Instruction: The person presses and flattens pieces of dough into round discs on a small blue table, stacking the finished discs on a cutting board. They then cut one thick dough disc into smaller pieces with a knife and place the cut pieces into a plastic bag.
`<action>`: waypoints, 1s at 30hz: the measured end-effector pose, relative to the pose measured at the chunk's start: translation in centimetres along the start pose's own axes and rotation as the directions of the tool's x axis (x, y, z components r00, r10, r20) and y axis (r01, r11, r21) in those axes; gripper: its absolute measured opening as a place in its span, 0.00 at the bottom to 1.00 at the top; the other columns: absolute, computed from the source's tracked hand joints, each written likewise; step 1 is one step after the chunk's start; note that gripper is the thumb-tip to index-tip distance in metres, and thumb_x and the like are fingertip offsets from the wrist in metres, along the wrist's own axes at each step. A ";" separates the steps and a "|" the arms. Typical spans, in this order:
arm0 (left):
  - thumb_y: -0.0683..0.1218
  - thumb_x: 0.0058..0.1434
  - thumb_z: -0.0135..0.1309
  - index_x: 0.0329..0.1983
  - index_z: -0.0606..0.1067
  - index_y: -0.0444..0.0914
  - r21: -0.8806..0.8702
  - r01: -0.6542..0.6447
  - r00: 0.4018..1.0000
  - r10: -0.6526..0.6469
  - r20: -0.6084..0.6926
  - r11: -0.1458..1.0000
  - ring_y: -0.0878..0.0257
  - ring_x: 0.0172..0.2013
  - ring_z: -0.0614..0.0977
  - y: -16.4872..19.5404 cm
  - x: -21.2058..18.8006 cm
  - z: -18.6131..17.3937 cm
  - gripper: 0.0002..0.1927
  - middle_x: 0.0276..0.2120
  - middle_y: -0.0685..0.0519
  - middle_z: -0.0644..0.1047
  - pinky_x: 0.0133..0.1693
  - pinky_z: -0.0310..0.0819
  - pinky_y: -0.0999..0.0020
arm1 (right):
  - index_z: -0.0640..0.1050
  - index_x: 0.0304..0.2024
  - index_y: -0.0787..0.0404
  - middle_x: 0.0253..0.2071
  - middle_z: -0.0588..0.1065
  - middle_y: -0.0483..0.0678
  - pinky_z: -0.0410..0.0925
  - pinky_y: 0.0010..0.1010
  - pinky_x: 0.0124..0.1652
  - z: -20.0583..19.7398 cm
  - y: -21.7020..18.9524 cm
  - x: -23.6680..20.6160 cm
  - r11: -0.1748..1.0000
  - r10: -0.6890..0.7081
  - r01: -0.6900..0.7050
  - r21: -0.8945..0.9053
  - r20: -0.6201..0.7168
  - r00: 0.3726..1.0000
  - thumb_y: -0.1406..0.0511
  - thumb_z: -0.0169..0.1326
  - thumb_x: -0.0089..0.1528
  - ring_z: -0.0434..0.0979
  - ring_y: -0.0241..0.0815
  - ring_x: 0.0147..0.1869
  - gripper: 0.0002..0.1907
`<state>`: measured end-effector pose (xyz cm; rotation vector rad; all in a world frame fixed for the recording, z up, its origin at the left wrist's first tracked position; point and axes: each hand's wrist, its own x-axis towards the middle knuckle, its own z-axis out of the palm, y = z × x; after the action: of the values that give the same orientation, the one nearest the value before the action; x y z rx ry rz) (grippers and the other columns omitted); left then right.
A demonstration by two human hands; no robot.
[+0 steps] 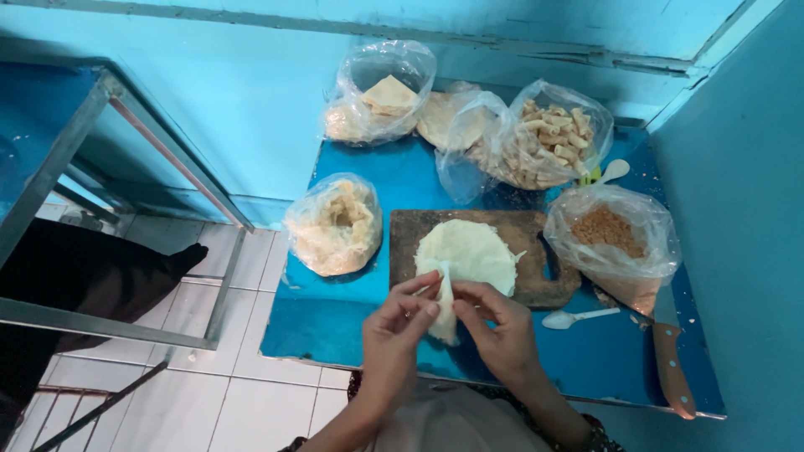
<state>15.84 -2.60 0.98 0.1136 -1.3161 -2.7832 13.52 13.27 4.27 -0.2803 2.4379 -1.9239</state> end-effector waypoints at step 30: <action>0.38 0.57 0.67 0.46 0.80 0.33 0.480 -0.378 0.921 0.272 0.278 0.791 0.52 0.63 0.79 1.9 -0.2 2.3 0.14 0.63 0.43 0.75 0.60 0.78 0.62 | 0.78 0.48 0.69 0.44 0.79 0.51 0.74 0.33 0.48 -2.3 4.9 1.8 0.735 0.210 -0.074 0.674 -0.122 0.970 0.75 0.57 0.64 0.80 0.39 0.47 0.09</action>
<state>15.83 -1.97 3.92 -0.3448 -1.9083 -2.1229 10.89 16.26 0.29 0.1229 1.5942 -2.6674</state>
